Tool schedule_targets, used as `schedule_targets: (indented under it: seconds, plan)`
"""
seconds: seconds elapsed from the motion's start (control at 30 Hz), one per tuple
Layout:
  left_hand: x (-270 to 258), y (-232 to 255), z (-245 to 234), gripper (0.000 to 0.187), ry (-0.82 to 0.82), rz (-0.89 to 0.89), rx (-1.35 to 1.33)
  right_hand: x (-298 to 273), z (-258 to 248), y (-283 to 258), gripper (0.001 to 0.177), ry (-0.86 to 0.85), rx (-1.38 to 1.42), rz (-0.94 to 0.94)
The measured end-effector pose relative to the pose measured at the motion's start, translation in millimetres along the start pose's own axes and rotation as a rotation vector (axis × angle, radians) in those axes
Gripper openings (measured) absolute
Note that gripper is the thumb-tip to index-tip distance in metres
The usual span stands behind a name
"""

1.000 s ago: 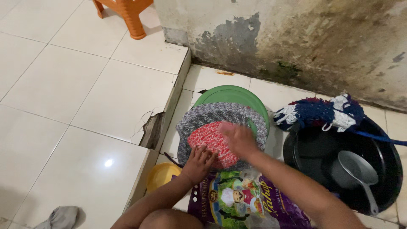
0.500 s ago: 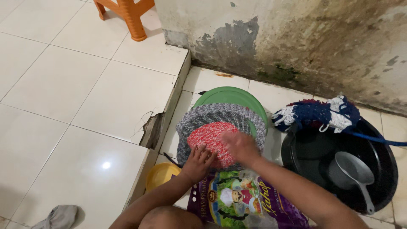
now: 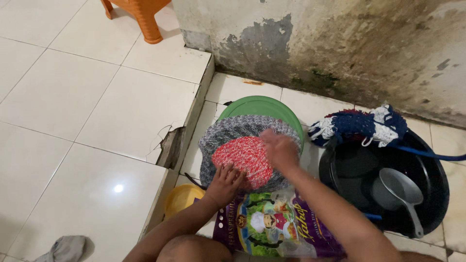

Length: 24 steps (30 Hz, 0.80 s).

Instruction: The person sits on the floor and scrubs a red and grey mop head by hand on top of a green bucket lid. The person uses both hands to rub and squeeze the mop head repeatedly.

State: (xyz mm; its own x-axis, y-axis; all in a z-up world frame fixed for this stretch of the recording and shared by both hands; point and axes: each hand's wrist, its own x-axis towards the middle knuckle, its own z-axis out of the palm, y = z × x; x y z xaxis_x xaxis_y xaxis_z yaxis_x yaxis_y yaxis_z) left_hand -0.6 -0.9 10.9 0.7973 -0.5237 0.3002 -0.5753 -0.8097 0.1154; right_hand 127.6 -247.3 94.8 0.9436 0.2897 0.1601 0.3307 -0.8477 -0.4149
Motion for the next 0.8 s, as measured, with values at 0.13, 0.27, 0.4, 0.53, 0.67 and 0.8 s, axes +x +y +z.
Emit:
schedule_targets:
  seconds: [0.13, 0.27, 0.4, 0.53, 0.67, 0.8]
  plan:
    - [1.9, 1.9, -3.5, 0.068, -0.104, -0.006, 0.058, -17.4, 19.1, -22.8, 0.039, -0.257, -0.117, -0.407]
    - [0.8, 0.1, -2.5, 0.067, -0.089, -0.004, 0.023, 24.1, -9.1, 7.2, 0.037, -0.13, -0.1, 0.024]
    - [-0.2, -0.9, 3.1, 0.067, -0.062, 0.009, 0.031, 40.8, -15.2, -0.5, 0.036, 0.154, -0.149, 0.236]
    - [-0.2, -2.5, 6.9, 0.069, -0.034, 0.007, 0.033, 11.8, 7.6, -49.5, 0.036, -0.106, 0.179, -0.272]
    - [-2.1, -0.9, 6.4, 0.069, -0.05, -0.012, 0.022, 6.7, 10.8, -58.3, 0.05, -0.337, -0.19, -0.54]
    - [-1.0, -1.4, 4.5, 0.068, -0.082, -0.015, -0.004, 65.9, -7.2, -18.1, 0.031, -0.039, -0.109, -0.027]
